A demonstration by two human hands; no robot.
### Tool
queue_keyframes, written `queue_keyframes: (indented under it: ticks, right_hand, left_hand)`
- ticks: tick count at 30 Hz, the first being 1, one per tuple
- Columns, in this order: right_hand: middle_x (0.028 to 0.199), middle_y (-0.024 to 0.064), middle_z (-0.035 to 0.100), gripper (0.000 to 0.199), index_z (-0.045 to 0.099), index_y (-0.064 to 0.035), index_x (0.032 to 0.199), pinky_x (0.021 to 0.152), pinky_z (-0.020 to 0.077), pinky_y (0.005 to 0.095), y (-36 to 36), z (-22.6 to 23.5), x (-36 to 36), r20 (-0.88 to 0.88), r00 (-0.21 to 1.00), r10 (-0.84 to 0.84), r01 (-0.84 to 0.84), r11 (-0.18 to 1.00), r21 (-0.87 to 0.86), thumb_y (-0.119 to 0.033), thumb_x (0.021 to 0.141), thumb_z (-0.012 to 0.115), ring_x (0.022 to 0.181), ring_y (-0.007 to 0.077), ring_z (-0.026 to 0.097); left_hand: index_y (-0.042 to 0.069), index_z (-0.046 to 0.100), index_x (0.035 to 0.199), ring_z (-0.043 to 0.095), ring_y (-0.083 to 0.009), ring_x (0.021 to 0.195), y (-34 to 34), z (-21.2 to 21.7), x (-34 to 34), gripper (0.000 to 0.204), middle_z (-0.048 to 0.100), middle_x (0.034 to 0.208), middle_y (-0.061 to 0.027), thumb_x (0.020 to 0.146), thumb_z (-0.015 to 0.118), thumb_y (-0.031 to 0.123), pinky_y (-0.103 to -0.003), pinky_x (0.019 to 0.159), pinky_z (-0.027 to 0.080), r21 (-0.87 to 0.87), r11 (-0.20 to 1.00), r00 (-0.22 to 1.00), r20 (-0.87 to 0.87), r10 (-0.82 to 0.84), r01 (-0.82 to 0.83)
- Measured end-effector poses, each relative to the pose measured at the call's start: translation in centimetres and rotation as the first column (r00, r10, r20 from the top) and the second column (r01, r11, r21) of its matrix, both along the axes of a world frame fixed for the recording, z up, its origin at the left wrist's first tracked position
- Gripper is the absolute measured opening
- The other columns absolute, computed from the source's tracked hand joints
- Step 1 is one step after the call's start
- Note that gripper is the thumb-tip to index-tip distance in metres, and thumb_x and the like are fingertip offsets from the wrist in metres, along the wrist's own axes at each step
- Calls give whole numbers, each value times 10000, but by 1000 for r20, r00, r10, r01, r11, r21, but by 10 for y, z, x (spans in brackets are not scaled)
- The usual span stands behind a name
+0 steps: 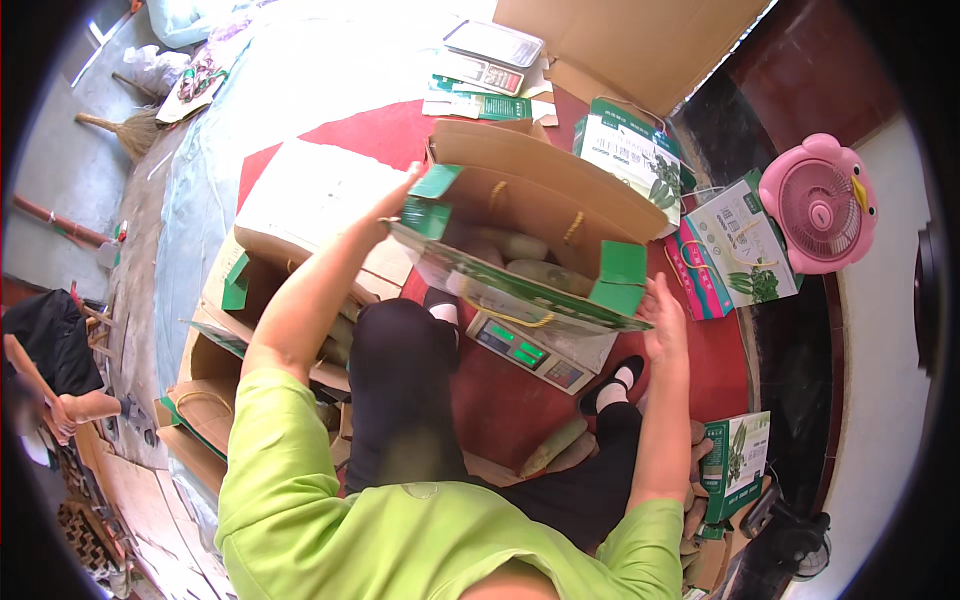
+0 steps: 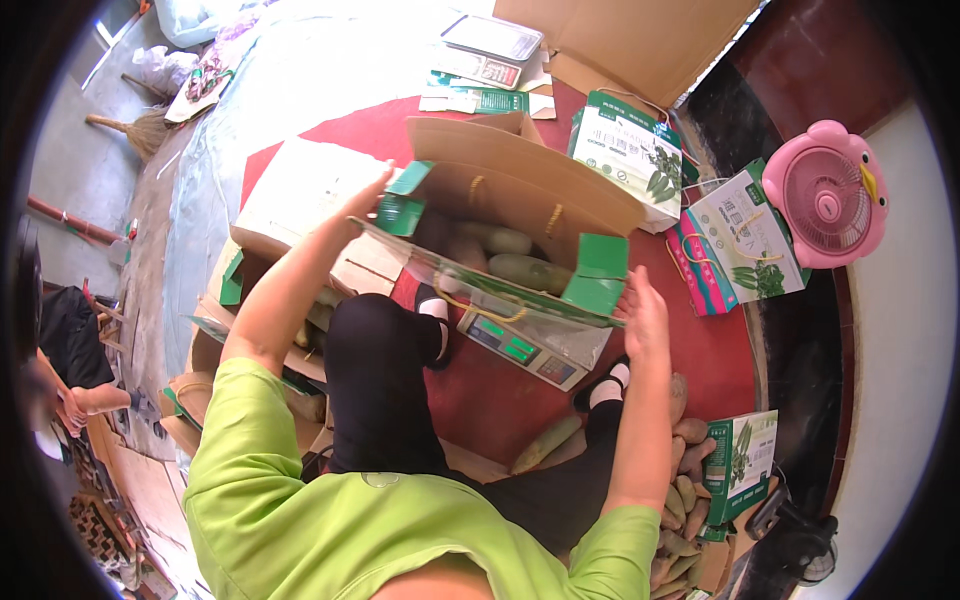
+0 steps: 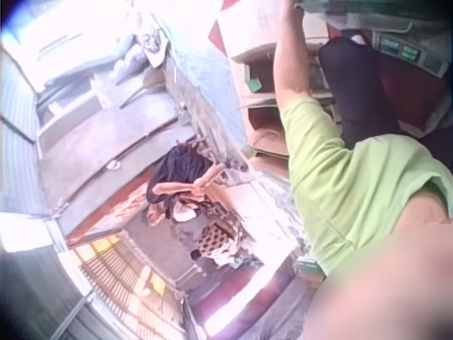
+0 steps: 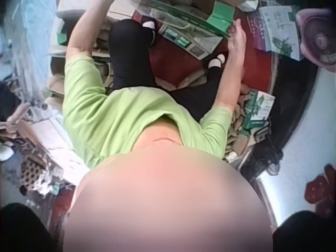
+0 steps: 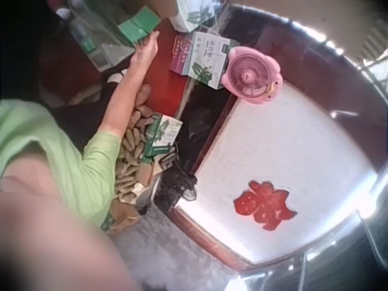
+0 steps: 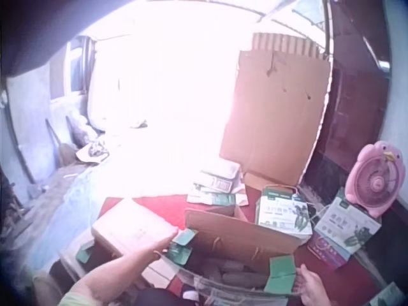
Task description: The recorder is shown sorting vegetables from a large pile on the floor into cardboard boxes, using a digital scale to weigh them.
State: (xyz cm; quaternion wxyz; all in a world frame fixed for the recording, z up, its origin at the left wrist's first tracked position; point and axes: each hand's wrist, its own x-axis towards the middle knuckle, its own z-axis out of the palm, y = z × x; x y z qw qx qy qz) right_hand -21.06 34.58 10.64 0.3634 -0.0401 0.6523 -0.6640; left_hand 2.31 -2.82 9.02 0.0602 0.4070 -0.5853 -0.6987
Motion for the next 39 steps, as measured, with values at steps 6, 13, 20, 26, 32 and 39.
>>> queue_keyframes:
  ticks: [6, 13, 20, 26, 32, 39]
  right_hand:
    - [906, 6, 620, 383, 587, -123, 1019, 588, 380, 255, -98, -8, 43, 67, 978, 196, -194, 980, -33, -479, 879, 592, 713, 94, 533]
    - [916, 16, 531, 546, 541, -127, 1134, 613, 416, 277, -200, -78, 84, 200, 941, 273, -264, 962, -69, -559, 811, 629, 723, 127, 470]
    - [1076, -13, 561, 538, 487, -153, 1212, 702, 456, 318, -242, -115, 125, 331, 826, 457, -484, 875, 1, -551, 859, 568, 797, 121, 503]
    - [1154, 51, 549, 582, 488, -117, 1288, 648, 488, 323, -230, -127, 123, 189, 845, 501, -519, 853, 61, -532, 882, 532, 855, 167, 529]
    - [1034, 37, 602, 426, 552, -107, 1213, 608, 490, 288, -182, -131, 102, 179, 786, 591, -615, 775, 143, -397, 901, 557, 779, 123, 558]
    - [1115, 66, 620, 460, 509, -63, 1268, 643, 489, 278, -72, -100, 62, 146, 827, 543, -560, 770, 307, -337, 902, 555, 833, 130, 584]
  left_hand:
    - [85, 645, 1073, 554, -217, 896, -117, -31, 73, 679, 638, 910, -84, 808, 519, 697, -380, 797, 463, -17, 943, 938, 97, 331, -331]
    - [63, 624, 1105, 550, -225, 918, -207, -34, 147, 752, 651, 903, -78, 794, 488, 733, -400, 809, 471, -26, 914, 909, 99, 406, -406]
    - [122, 545, 1265, 526, -167, 979, -260, -65, 191, 803, 605, 1116, -15, 808, 399, 766, -351, 830, 378, -133, 955, 896, 332, 293, -263]
    - [289, 532, 1255, 594, -243, 930, -277, -112, 241, 758, 667, 1025, -33, 744, 396, 831, -525, 854, 382, 50, 995, 855, 516, 52, -90]
    - [260, 451, 1328, 549, -322, 994, -298, -113, 266, 784, 549, 1214, -133, 750, 464, 789, -588, 872, 372, 61, 993, 850, 524, 53, -100]
    - [143, 542, 1231, 558, -184, 814, -287, -92, 250, 508, 582, 927, -40, 866, 590, 493, -393, 676, 495, -432, 876, 803, 433, 409, -214]
